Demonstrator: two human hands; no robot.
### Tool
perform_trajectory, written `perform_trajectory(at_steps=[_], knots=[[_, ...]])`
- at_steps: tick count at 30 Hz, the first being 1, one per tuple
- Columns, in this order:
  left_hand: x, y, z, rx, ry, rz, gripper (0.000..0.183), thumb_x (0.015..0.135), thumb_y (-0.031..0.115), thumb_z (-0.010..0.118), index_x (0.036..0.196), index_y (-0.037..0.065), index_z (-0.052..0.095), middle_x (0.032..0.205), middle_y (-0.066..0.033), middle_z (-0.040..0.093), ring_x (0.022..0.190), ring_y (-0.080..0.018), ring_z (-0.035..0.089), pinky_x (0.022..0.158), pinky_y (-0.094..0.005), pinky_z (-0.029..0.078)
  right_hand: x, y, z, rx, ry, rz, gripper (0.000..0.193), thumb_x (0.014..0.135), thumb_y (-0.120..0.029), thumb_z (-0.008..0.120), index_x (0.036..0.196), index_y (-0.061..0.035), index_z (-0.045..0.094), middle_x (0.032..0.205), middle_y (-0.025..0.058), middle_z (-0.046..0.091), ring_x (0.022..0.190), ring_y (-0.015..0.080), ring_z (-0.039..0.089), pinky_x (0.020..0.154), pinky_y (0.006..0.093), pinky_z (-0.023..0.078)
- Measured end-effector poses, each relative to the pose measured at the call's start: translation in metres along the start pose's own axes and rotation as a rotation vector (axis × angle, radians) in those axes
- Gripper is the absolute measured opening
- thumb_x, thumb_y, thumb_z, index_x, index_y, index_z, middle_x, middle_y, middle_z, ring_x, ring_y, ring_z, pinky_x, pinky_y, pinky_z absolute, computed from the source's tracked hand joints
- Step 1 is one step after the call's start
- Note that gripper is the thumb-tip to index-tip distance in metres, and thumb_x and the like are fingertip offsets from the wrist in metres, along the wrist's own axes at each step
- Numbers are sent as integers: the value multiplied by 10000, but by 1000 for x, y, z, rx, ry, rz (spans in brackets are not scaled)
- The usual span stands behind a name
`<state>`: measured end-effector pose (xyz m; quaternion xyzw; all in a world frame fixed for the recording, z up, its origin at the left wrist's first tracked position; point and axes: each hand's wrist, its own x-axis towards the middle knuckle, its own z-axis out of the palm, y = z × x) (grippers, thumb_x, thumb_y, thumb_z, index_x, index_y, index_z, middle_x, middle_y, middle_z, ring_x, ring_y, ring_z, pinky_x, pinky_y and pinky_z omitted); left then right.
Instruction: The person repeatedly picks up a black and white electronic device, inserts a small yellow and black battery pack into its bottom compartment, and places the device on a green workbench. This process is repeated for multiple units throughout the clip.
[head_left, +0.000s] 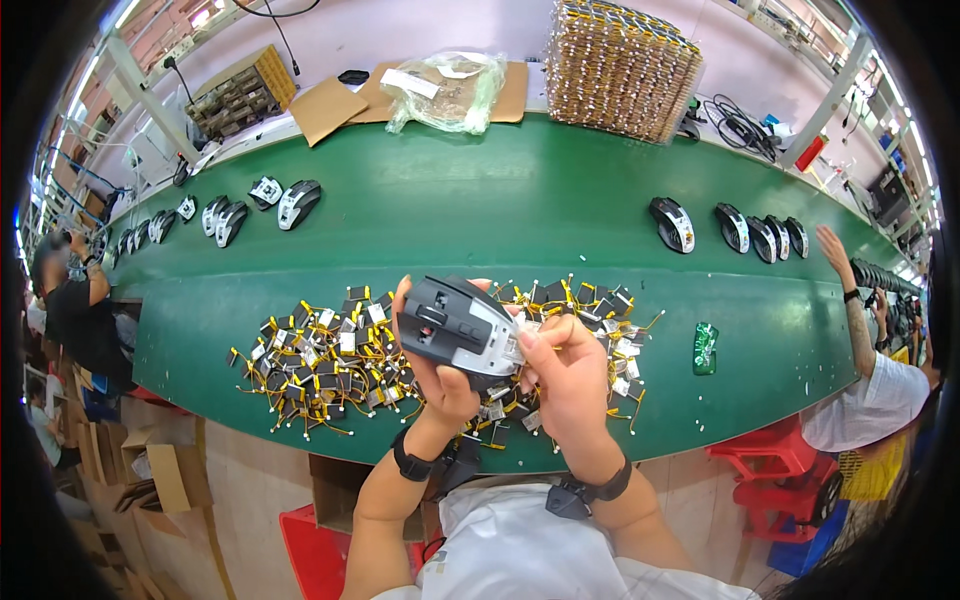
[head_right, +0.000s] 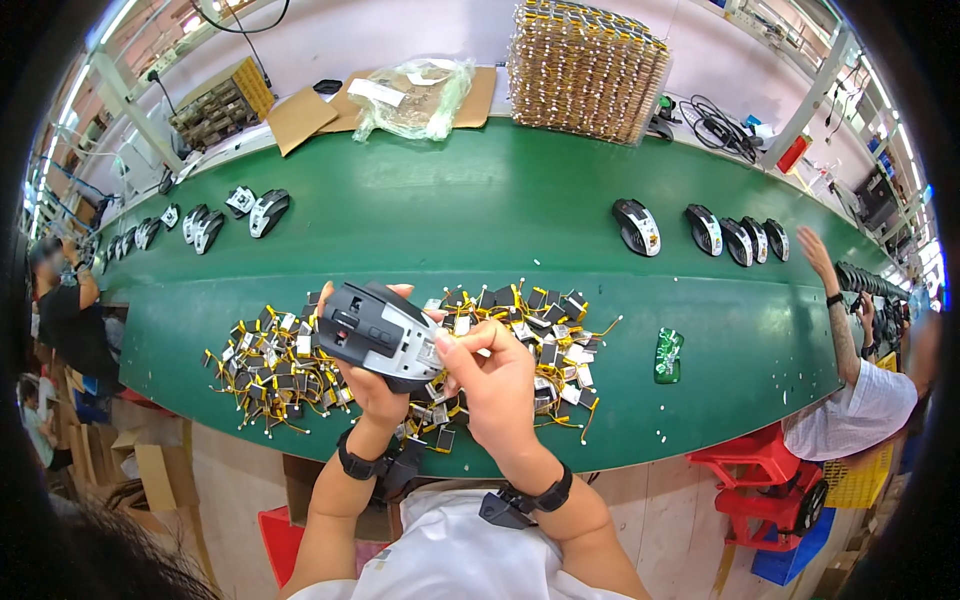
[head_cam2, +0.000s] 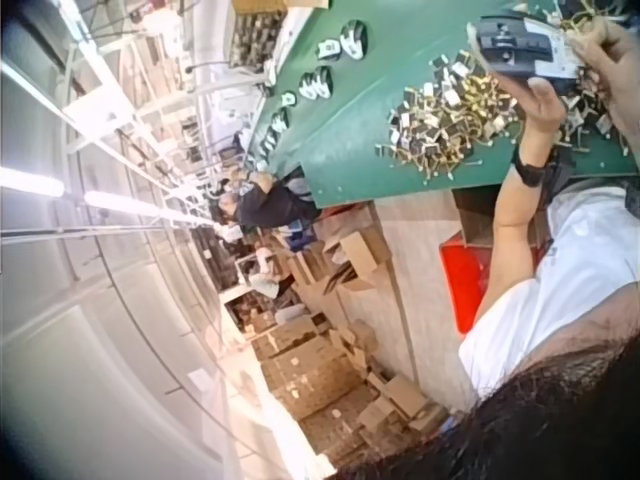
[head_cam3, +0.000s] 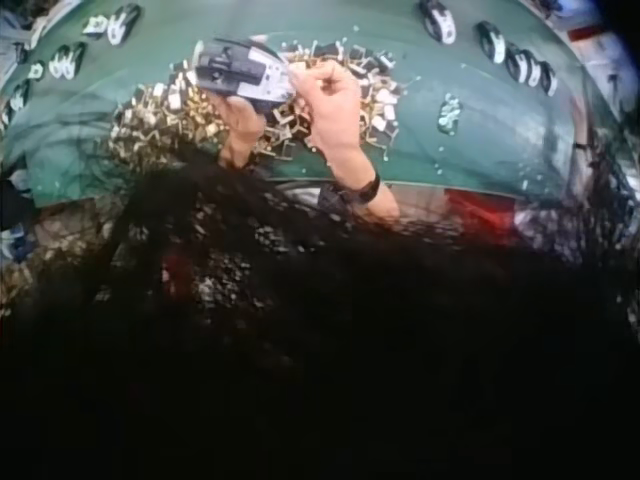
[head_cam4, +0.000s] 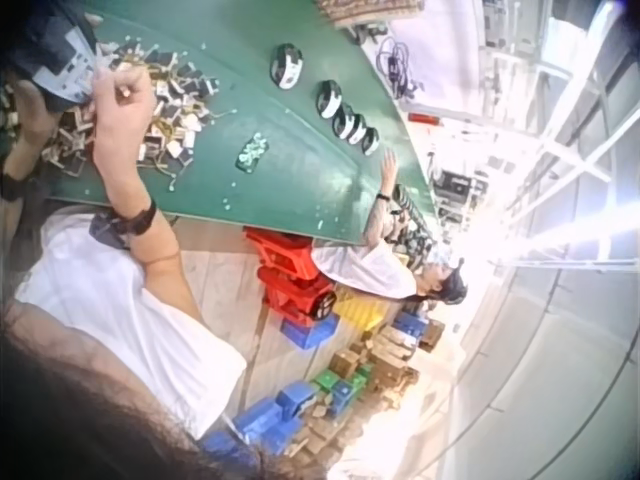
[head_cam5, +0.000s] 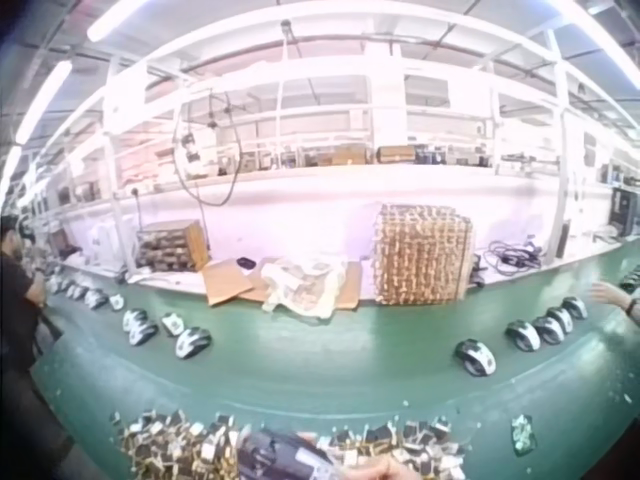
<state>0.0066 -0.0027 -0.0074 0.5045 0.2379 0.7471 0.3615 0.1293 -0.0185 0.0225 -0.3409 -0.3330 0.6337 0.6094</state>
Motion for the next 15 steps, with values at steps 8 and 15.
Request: perform_trajectory(at_steps=[8, 15], knots=[[10, 2, -9, -430, -32, -399, 749, 983, 638, 343, 1548, 177, 171, 1251, -225, 555, 923, -329, 691, 770, -428, 604, -8, 17, -17, -529, -157, -559, 224, 750, 22, 805, 959, -17, 735, 854, 89, 673, 769, 159, 656, 691, 267, 528], [5, -8, -12, -452, -99, -538, 668, 1027, 554, 308, 1500, 85, 263, 1254, -225, 587, 1084, -295, 645, 941, -419, 528, 9, -4, -25, -808, -247, -791, 214, 705, -38, 863, 839, -16, 698, 805, 86, 673, 664, 153, 656, 572, 254, 520]])
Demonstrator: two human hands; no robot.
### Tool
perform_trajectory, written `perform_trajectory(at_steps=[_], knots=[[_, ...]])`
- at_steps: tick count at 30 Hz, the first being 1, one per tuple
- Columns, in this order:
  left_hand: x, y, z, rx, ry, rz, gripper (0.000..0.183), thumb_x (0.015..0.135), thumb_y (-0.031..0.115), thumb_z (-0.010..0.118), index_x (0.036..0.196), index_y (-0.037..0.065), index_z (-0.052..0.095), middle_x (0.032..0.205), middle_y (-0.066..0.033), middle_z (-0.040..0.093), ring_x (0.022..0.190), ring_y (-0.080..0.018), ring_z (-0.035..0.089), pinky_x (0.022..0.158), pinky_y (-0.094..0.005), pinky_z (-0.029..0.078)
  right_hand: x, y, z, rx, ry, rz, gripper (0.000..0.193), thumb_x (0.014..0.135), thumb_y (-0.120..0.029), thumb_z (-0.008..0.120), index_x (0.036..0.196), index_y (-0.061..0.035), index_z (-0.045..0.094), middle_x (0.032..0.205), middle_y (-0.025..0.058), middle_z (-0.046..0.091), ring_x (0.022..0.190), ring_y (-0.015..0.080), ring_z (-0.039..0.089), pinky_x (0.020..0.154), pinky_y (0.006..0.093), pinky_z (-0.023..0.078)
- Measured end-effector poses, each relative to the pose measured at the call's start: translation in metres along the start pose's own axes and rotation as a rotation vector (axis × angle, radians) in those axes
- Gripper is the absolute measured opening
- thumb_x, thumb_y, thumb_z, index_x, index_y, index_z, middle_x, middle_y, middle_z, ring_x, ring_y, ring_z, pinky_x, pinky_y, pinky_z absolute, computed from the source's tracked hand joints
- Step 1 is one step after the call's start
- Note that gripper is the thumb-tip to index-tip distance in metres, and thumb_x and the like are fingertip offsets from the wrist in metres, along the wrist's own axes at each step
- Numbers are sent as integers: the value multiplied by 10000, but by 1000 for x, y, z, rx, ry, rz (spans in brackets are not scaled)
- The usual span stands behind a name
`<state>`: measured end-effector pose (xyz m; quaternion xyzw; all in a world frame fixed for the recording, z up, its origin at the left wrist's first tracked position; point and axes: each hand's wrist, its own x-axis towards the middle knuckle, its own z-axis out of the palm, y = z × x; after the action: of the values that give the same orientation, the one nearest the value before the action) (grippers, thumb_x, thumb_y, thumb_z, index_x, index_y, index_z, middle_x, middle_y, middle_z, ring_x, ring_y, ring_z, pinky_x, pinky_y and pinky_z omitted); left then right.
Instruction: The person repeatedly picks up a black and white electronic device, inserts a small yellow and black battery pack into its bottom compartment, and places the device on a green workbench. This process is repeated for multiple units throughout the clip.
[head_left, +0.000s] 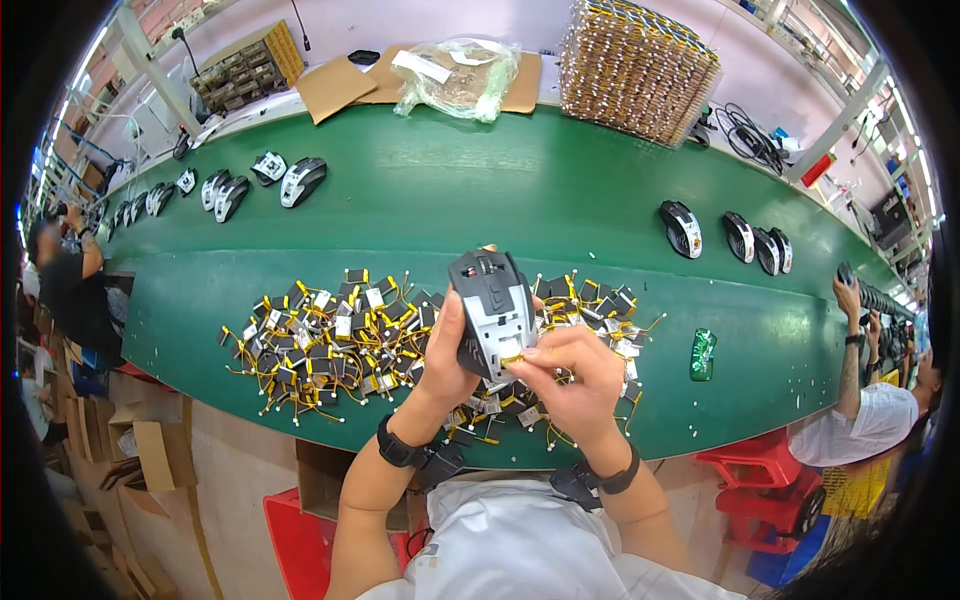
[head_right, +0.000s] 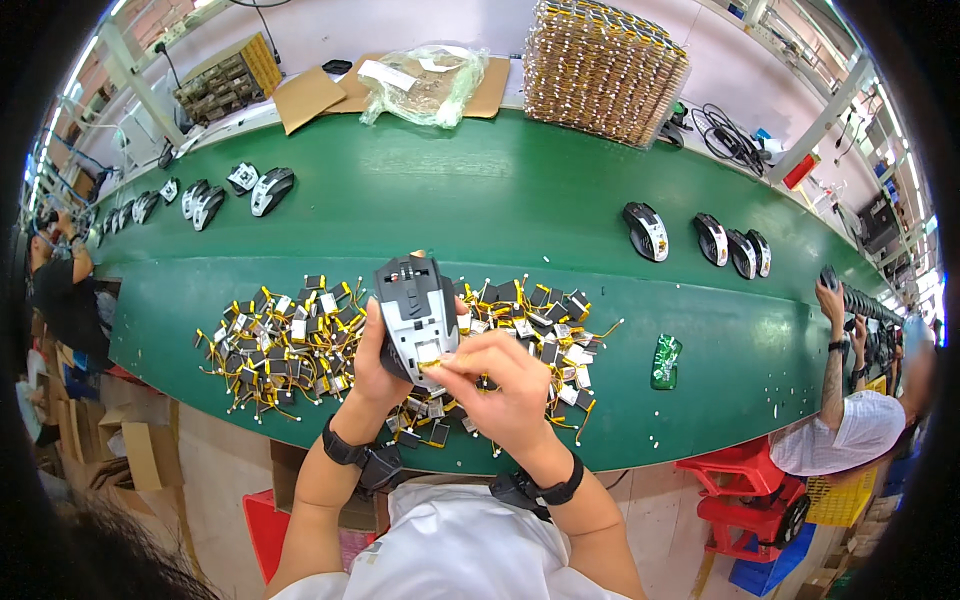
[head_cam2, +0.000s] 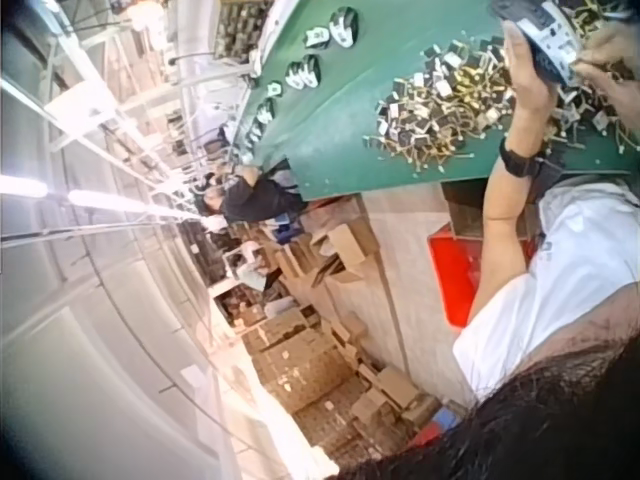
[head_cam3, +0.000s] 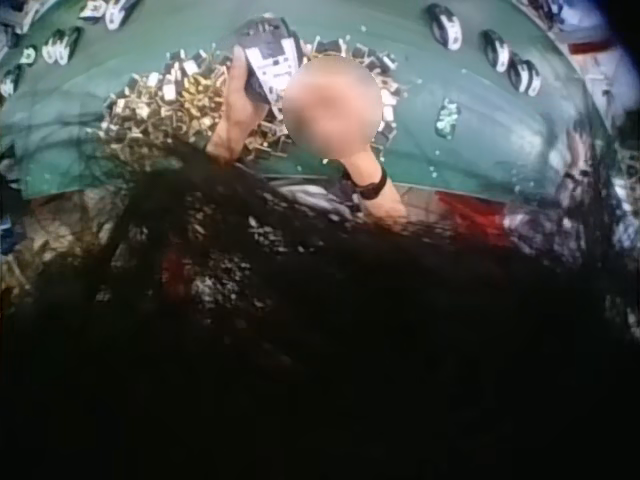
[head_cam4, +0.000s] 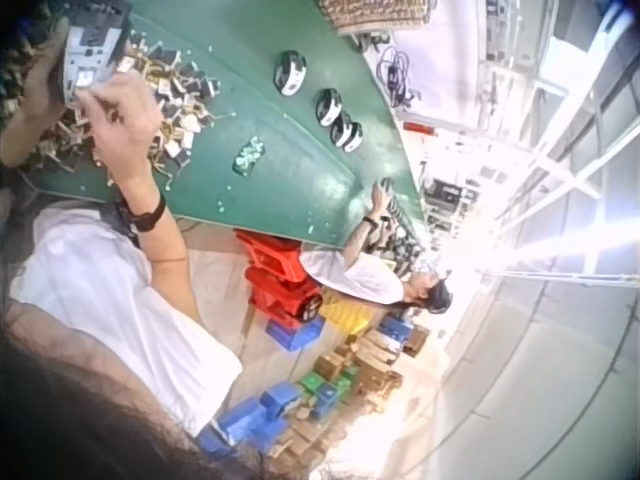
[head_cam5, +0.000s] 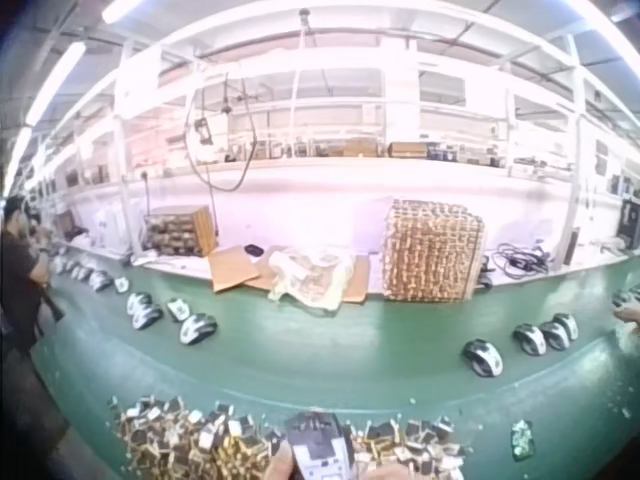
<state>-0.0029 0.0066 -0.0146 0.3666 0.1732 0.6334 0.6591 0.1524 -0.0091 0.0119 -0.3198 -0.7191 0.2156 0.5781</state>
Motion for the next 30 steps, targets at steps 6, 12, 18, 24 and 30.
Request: perform_trajectory(at_steps=[6, 12, 18, 24, 30], knots=[[2, -1, -9, 39, 144, -109, 675, 1030, 569, 225, 1386, 45, 459, 1195, -197, 638, 1088, -285, 646, 942, -419, 526, 14, 0, 5, 37, -88, 244, 186, 740, -33, 828, 805, -19, 654, 780, 59, 664, 625, 95, 589, 571, 226, 457], [6, 2, -8, -99, 162, -105, 614, 1038, 518, 261, 1417, 67, 432, 1138, -198, 660, 1019, -290, 671, 903, -417, 544, 16, -2, -8, 84, -223, 218, 167, 771, -50, 803, 913, -21, 721, 875, 79, 711, 696, 135, 677, 639, 267, 545], [5, 0, -6, -127, 119, -114, 609, 1040, 511, 271, 1447, 76, 403, 1143, -209, 660, 1022, -293, 671, 899, -415, 543, 18, 7, -10, -123, -238, -113, 208, 732, -40, 813, 918, -49, 720, 889, 83, 691, 740, 218, 679, 630, 306, 549], [4, 0, -5, -165, 234, -34, 575, 1041, 526, 280, 1348, 86, 487, 1137, -185, 661, 996, -273, 678, 866, -405, 561, 3, 2, 19, -228, -22, -83, 229, 724, -26, 810, 934, -48, 723, 902, 64, 657, 752, 215, 646, 634, 316, 534], [5, 3, -6, -93, 241, -52, 584, 1047, 501, 265, 1410, 78, 439, 1142, -191, 659, 1015, -288, 669, 883, -414, 552, 5, 6, 8, -212, -132, -135, 250, 728, -14, 800, 967, -58, 743, 931, 58, 649, 755, 187, 636, 625, 306, 532]])
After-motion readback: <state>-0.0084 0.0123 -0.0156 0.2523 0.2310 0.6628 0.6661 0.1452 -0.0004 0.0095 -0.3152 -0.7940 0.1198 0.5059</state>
